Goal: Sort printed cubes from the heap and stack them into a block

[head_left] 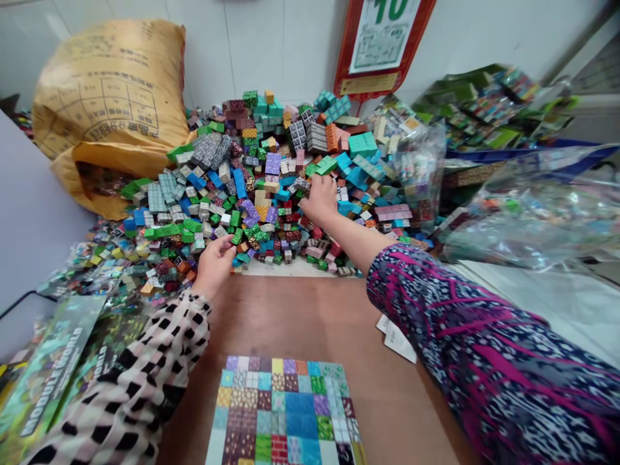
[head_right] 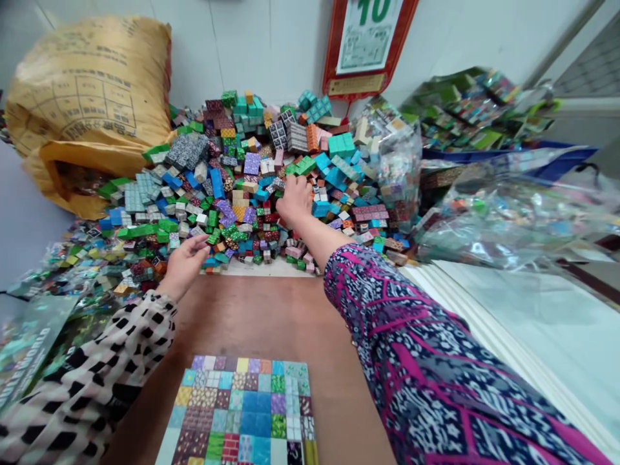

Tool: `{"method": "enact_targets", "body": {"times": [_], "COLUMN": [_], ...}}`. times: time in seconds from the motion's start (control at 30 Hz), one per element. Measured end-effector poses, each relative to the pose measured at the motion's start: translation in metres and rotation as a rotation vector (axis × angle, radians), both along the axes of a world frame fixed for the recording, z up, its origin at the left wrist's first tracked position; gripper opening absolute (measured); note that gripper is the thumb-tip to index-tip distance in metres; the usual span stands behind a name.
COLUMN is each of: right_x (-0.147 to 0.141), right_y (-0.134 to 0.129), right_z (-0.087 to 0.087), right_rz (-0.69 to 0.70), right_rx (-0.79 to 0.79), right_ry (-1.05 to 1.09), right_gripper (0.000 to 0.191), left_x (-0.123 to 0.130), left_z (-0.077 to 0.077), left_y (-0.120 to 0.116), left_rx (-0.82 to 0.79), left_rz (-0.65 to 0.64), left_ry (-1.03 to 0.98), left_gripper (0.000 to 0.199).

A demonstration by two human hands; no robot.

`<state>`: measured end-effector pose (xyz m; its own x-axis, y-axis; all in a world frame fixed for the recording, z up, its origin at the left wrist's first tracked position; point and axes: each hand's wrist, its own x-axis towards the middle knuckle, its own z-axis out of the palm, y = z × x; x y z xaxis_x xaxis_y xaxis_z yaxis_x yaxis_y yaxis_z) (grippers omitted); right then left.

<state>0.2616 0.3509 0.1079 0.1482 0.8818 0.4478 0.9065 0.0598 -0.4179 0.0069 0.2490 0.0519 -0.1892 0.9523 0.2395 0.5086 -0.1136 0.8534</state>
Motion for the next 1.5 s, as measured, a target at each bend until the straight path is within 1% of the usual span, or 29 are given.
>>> {"method": "enact_targets", "body": {"times": [0.07, 0.1, 0.17, 0.23, 0.3, 0.37, 0.5, 0.63, 0.77, 0.83, 0.87, 0.93, 1.0, 1.07, 1.1, 1.13, 1.17, 1.2, 1.23, 1.27, 1.3, 1.37, 1.4, 1.43, 1.47, 1.5], "right_x": [0.005, 0.006, 0.008, 0.007, 0.005, 0.002, -0.003, 0.003, 0.017, 0.021, 0.021, 0.017, 0.007, -0.004, -0.008, -0.011, -0.011, -0.008, -0.002, 0.007, 0.019, 0.048, 0.063, 0.077, 0.09, 0.101], "right_y": [0.013, 0.018, 0.027, 0.031, 0.029, 0.024, 0.014, 0.014, 0.009, -0.004, -0.014, -0.042, -0.077, -0.108, -0.119, -0.126, -0.127, -0.123, -0.114, -0.102, -0.086, -0.053, -0.037, -0.024, -0.012, -0.002], "right_z": [0.002, 0.003, 0.008, 0.013, 0.018, 0.021, 0.018, 0.014, 0.017, 0.015, 0.012, 0.001, -0.017, -0.035, -0.042, -0.046, -0.047, -0.045, -0.038, -0.029, -0.018, 0.007, 0.018, 0.028, 0.036, 0.042], "right_rz": [0.078, 0.121, 0.192, 0.231, 0.229, 0.198, 0.146, 0.19, 0.188, 0.232, 0.283, 0.436, 0.585, 0.726, 0.786, 0.836, 0.871, 0.874, 0.844, 0.759, 0.603, 0.234, 0.068, -0.059, -0.146, -0.195], "right_rx": [-0.007, -0.024, -0.053, -0.069, -0.093, -0.121, -0.112, -0.099, -0.017, 0.03, 0.039, 0.008, -0.117, -0.259, -0.313, -0.347, -0.364, -0.355, -0.323, -0.248, -0.148, 0.02, 0.055, 0.056, 0.036, -0.013], "right_ry": [-0.089, -0.131, -0.203, -0.254, -0.287, -0.326, -0.379, -0.338, -0.237, -0.211, -0.215, -0.254, -0.311, -0.331, -0.329, -0.306, -0.282, -0.259, -0.247, -0.248, -0.254, -0.275, -0.285, -0.3, -0.319, -0.34], "right_gripper": [0.069, 0.071, 0.069, 0.061, 0.053, 0.048, 0.044, 0.041, 0.039, 0.036, 0.035, 0.03, 0.027, 0.028, 0.031, 0.038, 0.046, 0.053, 0.052, 0.046, 0.042, 0.046, 0.053, 0.063, 0.072, 0.076], "left_x": [0.003, 0.004, 0.006, 0.008, 0.01, 0.013, 0.018, 0.015, 0.007, 0.005, 0.004, 0.006, 0.009, 0.013, 0.015, 0.016, 0.017, 0.018, 0.018, 0.018, 0.018, 0.019, 0.019, 0.02, 0.02, 0.021], "left_z": [-0.005, -0.008, -0.013, -0.019, -0.025, -0.031, -0.039, -0.038, -0.034, -0.034, -0.035, -0.038, -0.042, -0.045, -0.046, -0.047, -0.047, -0.048, -0.048, -0.049, -0.049, -0.05, -0.05, -0.051, -0.051, -0.052], "left_y": [-0.004, -0.006, -0.008, -0.007, -0.006, -0.005, -0.009, -0.019, -0.027, -0.031, -0.032, -0.036, -0.04, -0.043, -0.045, -0.047, -0.048, -0.05, -0.052, -0.053, -0.054, -0.055, -0.055, -0.055, -0.054, -0.054], "left_rx": [-0.002, -0.007, -0.03, -0.067, -0.105, -0.127, -0.152, -0.195, -0.211, -0.213, -0.216, -0.213, -0.199, -0.185, -0.183, -0.184, -0.186, -0.189, -0.191, -0.195, -0.2, -0.222, -0.235, -0.245, -0.25, -0.249], "left_rz": [-0.036, -0.064, -0.126, -0.17, -0.197, -0.218, -0.27, -0.33, -0.361, -0.371, -0.381, -0.41, -0.438, -0.47, -0.489, -0.51, -0.532, -0.553, -0.563, -0.572, -0.58, -0.585, -0.58, -0.573, -0.563, -0.55], "left_ry": [-0.001, -0.002, -0.004, -0.01, -0.02, -0.028, -0.028, -0.008, 0.037, 0.051, 0.056, 0.059, 0.063, 0.097, 0.134, 0.182, 0.237, 0.29, 0.331, 0.36, 0.377, 0.378, 0.368, 0.357, 0.346, 0.339], "left_gripper": [0.043, 0.043, 0.043, 0.044, 0.044, 0.043, 0.036, 0.036, 0.035, 0.034, 0.034, 0.035, 0.038, 0.046, 0.052, 0.057, 0.062, 0.064, 0.065, 0.066, 0.066, 0.068, 0.069, 0.069, 0.068, 0.067]}}
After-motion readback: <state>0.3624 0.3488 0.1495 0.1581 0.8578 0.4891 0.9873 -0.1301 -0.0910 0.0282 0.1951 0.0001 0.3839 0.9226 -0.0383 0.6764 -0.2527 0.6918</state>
